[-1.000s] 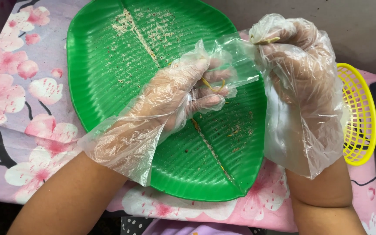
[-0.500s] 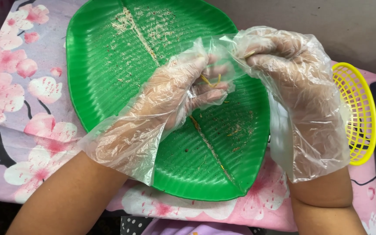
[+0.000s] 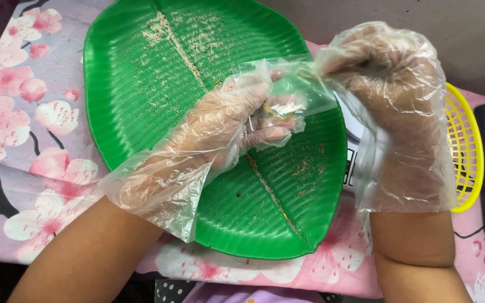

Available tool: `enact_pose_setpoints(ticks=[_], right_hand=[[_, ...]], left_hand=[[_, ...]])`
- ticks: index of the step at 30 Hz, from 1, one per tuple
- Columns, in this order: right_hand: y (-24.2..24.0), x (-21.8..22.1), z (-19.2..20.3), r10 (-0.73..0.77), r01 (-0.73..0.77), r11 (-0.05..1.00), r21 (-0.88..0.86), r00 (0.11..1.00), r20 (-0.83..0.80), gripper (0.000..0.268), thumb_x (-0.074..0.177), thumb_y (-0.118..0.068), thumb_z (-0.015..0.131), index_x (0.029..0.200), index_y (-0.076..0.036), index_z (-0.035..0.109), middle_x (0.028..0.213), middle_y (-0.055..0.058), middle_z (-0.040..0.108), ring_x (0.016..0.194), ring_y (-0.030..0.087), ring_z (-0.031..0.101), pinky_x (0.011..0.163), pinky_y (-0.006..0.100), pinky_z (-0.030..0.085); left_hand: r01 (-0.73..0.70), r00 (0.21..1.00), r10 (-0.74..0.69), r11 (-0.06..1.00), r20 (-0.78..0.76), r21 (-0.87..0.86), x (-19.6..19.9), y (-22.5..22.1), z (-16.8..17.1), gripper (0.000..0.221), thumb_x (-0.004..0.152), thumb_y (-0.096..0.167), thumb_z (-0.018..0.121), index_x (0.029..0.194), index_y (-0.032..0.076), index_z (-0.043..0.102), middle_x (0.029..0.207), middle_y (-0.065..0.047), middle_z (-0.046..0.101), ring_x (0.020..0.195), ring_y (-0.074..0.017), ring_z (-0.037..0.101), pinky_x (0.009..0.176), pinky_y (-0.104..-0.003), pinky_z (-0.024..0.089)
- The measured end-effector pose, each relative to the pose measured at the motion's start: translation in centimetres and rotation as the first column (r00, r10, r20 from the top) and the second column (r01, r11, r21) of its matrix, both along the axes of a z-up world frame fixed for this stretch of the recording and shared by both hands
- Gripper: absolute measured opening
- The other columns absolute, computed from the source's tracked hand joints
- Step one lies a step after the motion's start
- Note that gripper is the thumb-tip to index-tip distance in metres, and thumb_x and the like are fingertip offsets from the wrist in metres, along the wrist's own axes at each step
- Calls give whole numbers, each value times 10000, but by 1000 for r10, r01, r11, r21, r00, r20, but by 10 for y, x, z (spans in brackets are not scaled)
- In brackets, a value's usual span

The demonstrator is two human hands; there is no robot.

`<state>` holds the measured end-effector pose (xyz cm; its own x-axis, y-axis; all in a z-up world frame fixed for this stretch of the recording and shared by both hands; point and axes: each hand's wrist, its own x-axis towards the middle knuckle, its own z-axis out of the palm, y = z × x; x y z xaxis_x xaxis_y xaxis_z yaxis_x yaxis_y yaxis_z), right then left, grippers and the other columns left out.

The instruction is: Packing small food items into plastic bags and weighing them on a digital scale

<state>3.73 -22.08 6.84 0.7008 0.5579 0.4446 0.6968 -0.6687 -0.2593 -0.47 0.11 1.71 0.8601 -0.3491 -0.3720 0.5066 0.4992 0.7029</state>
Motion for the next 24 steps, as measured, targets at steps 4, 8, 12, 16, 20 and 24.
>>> enact_pose_setpoints(ticks=[4,8,12,16,20,24], right_hand=[[8,-9,-2,146,35,916,399,899,-414,153,976,-85,625,1042,0,734,1108,115,710,1093,189,686,976,266,527],[19,-20,23,54,246,908,340,734,-677,312,954,-288,610,1170,-85,708,1247,52,732,1253,112,664,1128,221,487],[36,-36,16,134,406,740,537,693,-709,398,800,-185,741,1183,-78,722,1082,38,762,1013,105,728,973,197,585],[41,-44,20,259,327,729,601,681,-685,269,816,-190,778,1048,-85,689,1070,28,715,981,99,688,913,203,561],[10,-8,-15,156,96,867,488,879,-450,121,912,-144,774,951,-98,669,1118,47,665,1128,155,643,1063,280,508],[9,-11,-11,196,-1,888,459,905,-378,160,948,-252,730,1016,-122,667,1403,120,617,1324,220,623,1157,351,496]], left_hand=[[-64,998,64,984,-8,-164,5,-1,-12,570,915,244,617,1449,71,522,1242,-264,714,951,-383,764,686,-309,664],[-133,991,136,982,18,-134,6,-2,-7,707,824,317,663,1491,156,489,1373,-240,673,1037,-362,747,771,-352,663],[-173,976,195,965,97,-199,4,-3,-15,761,769,264,729,1466,129,456,1345,-257,665,1168,-346,704,841,-434,650],[-139,986,154,970,60,-200,1,-3,-13,682,847,142,672,1479,176,418,1340,-252,671,1044,-402,726,816,-447,642],[-71,995,83,980,60,-187,0,-4,-13,762,849,151,667,1539,215,352,1368,-269,642,961,-418,739,768,-434,664],[-61,996,75,973,55,-221,1,-6,-10,739,862,159,658,1538,213,362,1338,-221,667,1018,-463,722,795,-460,653]])
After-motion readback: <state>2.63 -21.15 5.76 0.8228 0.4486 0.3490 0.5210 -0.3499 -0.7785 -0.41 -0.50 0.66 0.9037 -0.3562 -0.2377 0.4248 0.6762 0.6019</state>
